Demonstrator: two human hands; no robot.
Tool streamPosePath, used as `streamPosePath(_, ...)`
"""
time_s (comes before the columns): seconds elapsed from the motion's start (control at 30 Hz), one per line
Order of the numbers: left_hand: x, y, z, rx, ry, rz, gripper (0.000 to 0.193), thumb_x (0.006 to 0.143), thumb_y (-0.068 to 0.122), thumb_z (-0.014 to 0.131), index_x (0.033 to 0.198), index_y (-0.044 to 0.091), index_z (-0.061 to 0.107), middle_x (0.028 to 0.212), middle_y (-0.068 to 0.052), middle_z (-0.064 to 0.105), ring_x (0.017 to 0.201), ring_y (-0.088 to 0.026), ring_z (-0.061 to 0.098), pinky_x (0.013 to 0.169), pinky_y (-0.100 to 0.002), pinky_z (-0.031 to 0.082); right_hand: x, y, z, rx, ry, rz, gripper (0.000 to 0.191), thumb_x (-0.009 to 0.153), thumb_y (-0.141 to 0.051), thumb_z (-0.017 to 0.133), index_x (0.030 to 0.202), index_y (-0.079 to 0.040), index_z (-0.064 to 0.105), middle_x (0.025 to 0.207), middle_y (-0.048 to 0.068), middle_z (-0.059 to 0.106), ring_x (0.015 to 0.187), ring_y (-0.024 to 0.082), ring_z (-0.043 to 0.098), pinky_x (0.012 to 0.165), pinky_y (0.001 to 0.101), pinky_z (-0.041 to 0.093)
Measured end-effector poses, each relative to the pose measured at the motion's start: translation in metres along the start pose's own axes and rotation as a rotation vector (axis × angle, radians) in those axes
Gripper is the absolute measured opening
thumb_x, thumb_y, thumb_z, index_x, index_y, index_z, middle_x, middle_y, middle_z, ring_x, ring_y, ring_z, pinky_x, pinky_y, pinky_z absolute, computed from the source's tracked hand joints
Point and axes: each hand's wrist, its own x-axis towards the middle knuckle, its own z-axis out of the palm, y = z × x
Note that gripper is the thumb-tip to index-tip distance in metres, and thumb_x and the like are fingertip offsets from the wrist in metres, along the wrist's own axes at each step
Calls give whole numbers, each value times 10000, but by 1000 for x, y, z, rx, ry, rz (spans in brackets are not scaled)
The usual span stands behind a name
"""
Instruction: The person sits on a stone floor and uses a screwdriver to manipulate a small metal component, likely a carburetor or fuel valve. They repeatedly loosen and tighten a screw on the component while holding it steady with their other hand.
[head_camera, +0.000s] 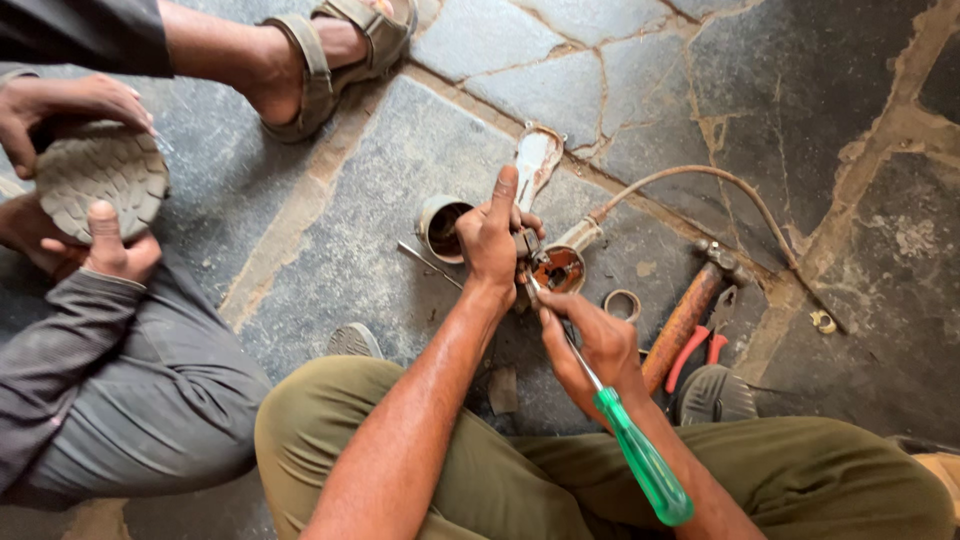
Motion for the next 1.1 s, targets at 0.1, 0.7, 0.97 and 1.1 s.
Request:
streamPosePath(0.1, 0, 0, 0, -43, 12, -47, 547, 895, 560, 727, 614, 137, 523, 603, -131, 674, 492, -152, 641, 466, -266, 486, 0, 0, 0, 21, -1, 22, 204, 918, -46, 687, 1118, -16, 710, 974, 176, 763, 899, 290, 787, 746, 366, 596)
streamPosePath(0.7, -3, 9, 3, -50, -19, -64, 564, 902, 595, 705, 645, 122, 535, 628, -151, 693, 514, -163, 677, 471, -252, 505, 0, 0, -12, 80, -62, 110, 211, 935, -58, 669, 1135, -2, 706, 953, 164, 764, 886, 233, 789, 766, 335, 579)
streamPosePath(0.97, -4, 18, 8, 31, -41, -112, 549, 874, 636, 668, 651, 155, 529, 644, -142, 696, 445, -121, 631, 301, -259, 416, 2, 6, -11, 36, -38, 14, 212, 915, -41, 701, 1123, -2, 705, 1002, 171, 763, 915, 280, 781, 760, 356, 593)
streamPosePath(1.1, -2, 25, 11, 60, -68, -119, 528, 864, 632, 697, 659, 165, 558, 709, -129, 734, 561, -111, 693, 469, -245, 539, 2, 9, -10, 19, -36, -4, 225, 913, -33, 706, 1136, -3, 704, 1027, 172, 761, 926, 291, 776, 765, 364, 597)
